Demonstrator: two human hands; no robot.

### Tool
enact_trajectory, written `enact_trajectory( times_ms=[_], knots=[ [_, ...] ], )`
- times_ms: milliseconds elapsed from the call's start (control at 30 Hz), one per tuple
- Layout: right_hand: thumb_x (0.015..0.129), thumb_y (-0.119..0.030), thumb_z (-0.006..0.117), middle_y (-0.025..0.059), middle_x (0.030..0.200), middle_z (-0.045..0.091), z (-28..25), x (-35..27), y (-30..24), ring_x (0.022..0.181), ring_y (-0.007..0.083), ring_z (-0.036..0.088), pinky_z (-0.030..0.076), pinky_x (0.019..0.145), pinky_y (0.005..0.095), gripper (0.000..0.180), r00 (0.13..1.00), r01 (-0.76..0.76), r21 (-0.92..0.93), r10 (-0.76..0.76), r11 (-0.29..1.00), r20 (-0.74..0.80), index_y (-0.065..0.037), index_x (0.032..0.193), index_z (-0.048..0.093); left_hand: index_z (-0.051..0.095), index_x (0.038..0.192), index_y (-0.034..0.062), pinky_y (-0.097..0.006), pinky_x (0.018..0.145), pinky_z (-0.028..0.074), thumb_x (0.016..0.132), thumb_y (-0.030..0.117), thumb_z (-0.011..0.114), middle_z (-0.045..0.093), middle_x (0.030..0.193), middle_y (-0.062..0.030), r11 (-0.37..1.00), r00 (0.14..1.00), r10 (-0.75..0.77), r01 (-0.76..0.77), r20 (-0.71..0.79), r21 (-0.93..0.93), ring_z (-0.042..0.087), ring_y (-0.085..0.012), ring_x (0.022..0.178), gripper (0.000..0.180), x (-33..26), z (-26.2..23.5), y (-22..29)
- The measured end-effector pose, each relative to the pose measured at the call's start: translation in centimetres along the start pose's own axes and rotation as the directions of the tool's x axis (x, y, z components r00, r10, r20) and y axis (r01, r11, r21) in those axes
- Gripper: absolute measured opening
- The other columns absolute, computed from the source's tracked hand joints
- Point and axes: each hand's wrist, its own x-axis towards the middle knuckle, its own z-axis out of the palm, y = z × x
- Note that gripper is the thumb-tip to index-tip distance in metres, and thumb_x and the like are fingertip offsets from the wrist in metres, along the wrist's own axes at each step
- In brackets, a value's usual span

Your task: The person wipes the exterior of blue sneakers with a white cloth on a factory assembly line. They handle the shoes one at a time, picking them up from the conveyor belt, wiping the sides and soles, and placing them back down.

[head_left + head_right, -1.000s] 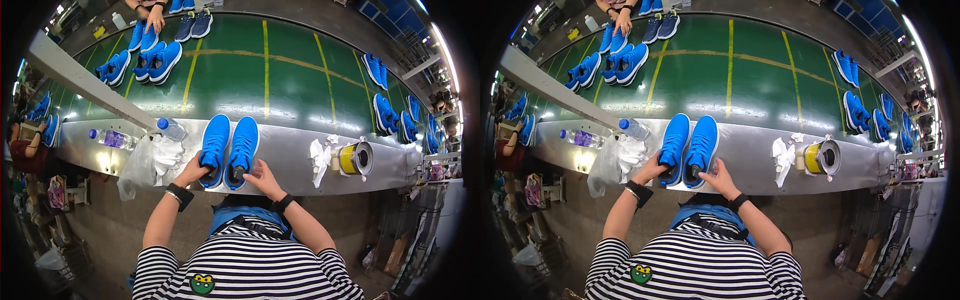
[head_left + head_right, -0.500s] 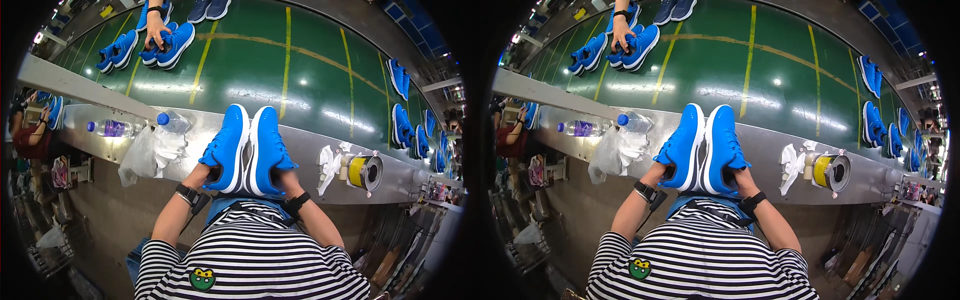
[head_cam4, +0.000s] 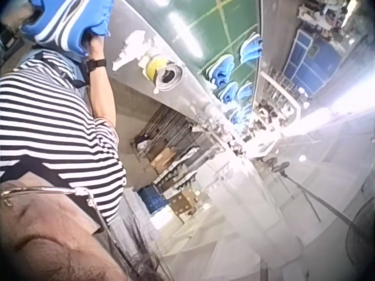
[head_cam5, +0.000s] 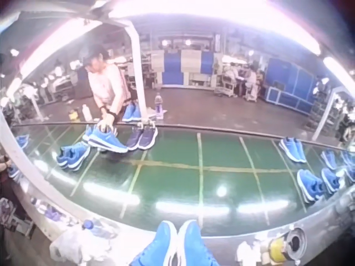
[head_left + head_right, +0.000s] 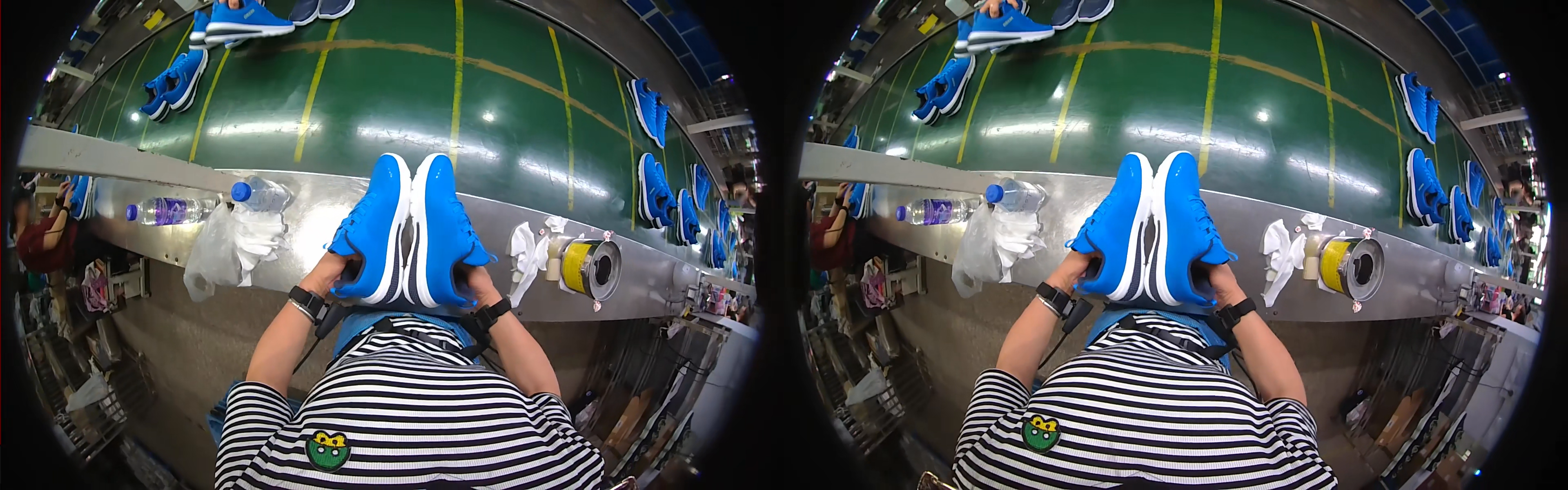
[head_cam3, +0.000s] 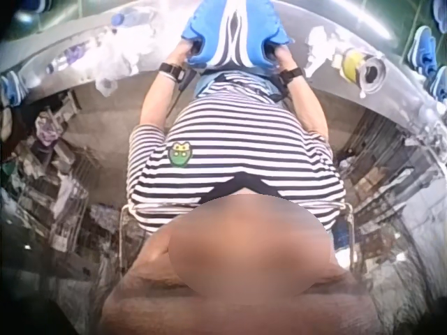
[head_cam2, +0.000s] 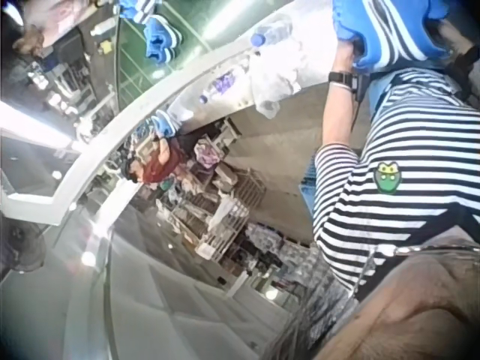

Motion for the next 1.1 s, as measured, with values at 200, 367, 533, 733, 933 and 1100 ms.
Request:
enact_trajectory(
  times_ms=[200,367,533,733,933,1100],
  knots=[
    [0.088,-0.02,0.049,0.0098,0.122,0.047,0.1,0.1,0.2,0.108,0.0214,0.048,0.038,0.094,0.0355,0.042,0.99,0.088,0.15,-0.103,0.985,0.095,-0.004,0.125,0.04,0.045,0.118,0.0034,-0.032,0.083,0.047,0.085,0.014,0.05,0.055,0.109,-0.0115,0.992,0.995,0.017,-0.005,0.1,-0.124,0.057,-0.02,0.092,0.035,1.3,-1.1,-1.3],
    [0.089,-0.028,0.045,0.0101,0.125,0.045,-0.1,0.0,0.5,0.111,0.0221,0.045,0.034,0.097,0.0355,0.045,0.985,0.06,0.259,-0.099,0.964,0.14,-0.004,0.127,0.037,0.045,0.118,0.0036,-0.031,0.082,0.047,0.086,0.018,0.051,0.056,0.107,-0.0106,0.989,0.996,0.057,-0.047,0.068,-0.138,0.056,-0.0188,0.092,0.036,0.5,-0.9,-1.0],
    [0.089,-0.02,0.045,0.0098,0.116,0.052,-4.0,1.1,3.2,0.101,0.019,0.052,0.04,0.089,0.0302,0.04,0.982,0.185,-0.036,-0.182,0.982,0.058,-0.002,0.124,0.041,0.047,0.117,0.0033,-0.028,0.079,0.046,0.083,0.015,0.055,0.056,0.102,-0.0063,0.936,0.963,0.231,-0.258,0.138,0.24,0.055,-0.0145,0.09,0.037,-0.6,-2.6,-0.4],
    [0.086,-0.019,0.048,0.0103,0.114,0.052,-3.9,0.1,0.6,0.103,0.0188,0.051,0.039,0.091,0.0299,0.044,0.882,0.467,-0.503,-0.422,0.727,0.21,-0.002,0.126,0.039,0.033,0.131,0.0039,-0.028,0.092,0.037,0.075,0.016,0.063,0.05,0.118,-0.0073,0.799,0.882,0.399,-0.469,0.252,0.377,0.048,-0.0153,0.105,0.065,-2.6,-1.1,1.8],
    [0.075,-0.014,0.062,0.01,0.122,0.045,0.1,-3.8,-2.8,0.109,0.0187,0.047,0.036,0.094,0.0309,0.065,0.836,0.54,-0.37,-0.534,0.756,0.127,-0.003,0.131,0.031,0.029,0.134,0.0071,-0.031,0.096,0.034,0.065,0.01,0.07,0.042,0.124,-0.0121,0.568,0.76,0.6,-0.623,0.248,0.538,0.042,-0.022,0.114,0.08,-2.8,-1.5,1.2],
    [0.059,-0.012,0.074,0.0141,0.116,0.04,2.6,-5.3,-4.0,0.108,0.0263,0.042,0.033,0.094,0.0343,0.085,0.712,0.458,-0.836,-0.688,0.303,0.14,-0.009,0.132,0.031,0.029,0.13,0.0015,-0.037,0.09,0.037,0.056,0.009,0.072,0.039,0.113,-0.0206,0.06,0.618,0.754,-0.403,0.224,0.913,0.041,-0.0357,0.104,0.086,-4.8,2.1,2.3]
  ],
)
